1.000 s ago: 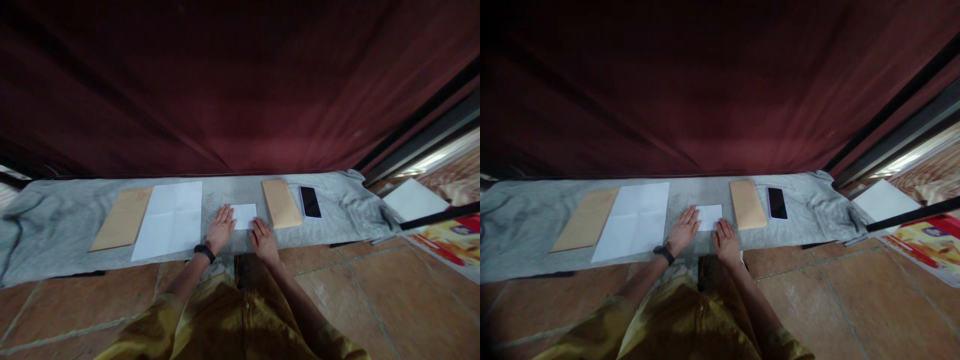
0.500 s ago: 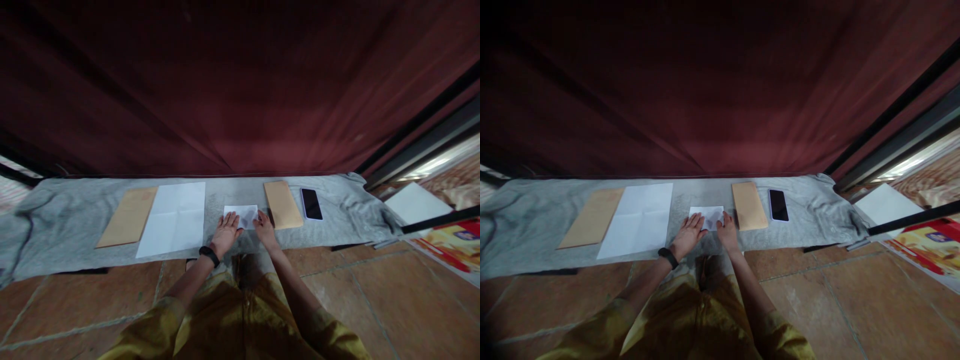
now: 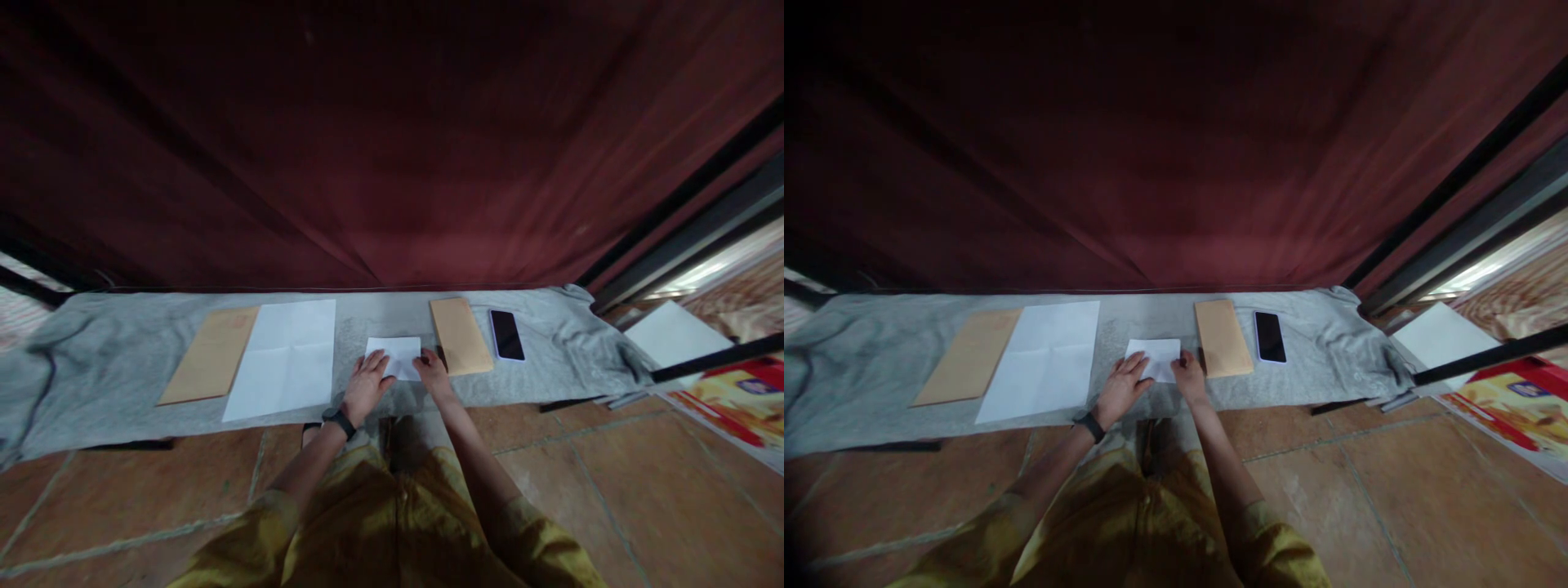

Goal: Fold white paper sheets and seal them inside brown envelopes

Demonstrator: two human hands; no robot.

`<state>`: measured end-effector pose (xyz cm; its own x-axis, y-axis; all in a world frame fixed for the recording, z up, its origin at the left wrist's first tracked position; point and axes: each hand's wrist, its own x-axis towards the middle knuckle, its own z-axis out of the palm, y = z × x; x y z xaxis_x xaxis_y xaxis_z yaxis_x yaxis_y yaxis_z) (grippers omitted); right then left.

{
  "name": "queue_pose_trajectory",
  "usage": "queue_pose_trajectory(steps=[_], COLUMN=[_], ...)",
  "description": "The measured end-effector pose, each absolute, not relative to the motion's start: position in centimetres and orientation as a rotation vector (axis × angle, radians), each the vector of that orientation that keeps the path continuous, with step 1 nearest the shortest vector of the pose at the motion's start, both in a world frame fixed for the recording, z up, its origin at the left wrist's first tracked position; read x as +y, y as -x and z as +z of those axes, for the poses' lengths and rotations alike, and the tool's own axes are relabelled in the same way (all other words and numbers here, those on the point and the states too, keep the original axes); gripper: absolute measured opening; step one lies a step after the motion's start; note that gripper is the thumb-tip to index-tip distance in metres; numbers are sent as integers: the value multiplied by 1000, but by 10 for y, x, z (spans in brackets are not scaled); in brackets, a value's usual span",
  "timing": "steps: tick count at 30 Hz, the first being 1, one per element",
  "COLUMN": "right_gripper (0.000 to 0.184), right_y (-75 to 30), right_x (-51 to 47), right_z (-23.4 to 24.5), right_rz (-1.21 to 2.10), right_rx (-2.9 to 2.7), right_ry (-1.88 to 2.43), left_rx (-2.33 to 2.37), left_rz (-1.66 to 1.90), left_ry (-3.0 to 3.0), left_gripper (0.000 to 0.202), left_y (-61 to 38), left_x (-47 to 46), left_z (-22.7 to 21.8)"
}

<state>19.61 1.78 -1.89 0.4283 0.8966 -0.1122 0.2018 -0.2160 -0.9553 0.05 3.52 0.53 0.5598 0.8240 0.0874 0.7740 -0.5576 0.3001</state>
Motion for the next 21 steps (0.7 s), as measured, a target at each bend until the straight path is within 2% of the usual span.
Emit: queue_pose_trajectory(steps=[4,10,13,17,19,21], right_gripper=[25,53,67,54,46,48], right_y=[-192,-189,-194,-204,-207,-208], right_x=[15,5,3,4,5,4], right_z=[-9,8,19,26,28,29], right_rz=[1001,1128,1169,1092,966,904], right_rx=[-915,-651,-524,-564,-603,-602], right_ry=[1649,1456,1322,1310,1387,1398], left_rx=[1306,1303,1269,1230,1207,1176], left_rz=[431,692,780,865,880,877], left_ry=[-2531,-2456,-2380,-2151,-1978,-1795], left_gripper=[49,45,37,28,30,35], left_y=[5,14,17,21,23,23], left_x=[33,34,42,55,60,63], left_z=[3,11,25,46,55,61])
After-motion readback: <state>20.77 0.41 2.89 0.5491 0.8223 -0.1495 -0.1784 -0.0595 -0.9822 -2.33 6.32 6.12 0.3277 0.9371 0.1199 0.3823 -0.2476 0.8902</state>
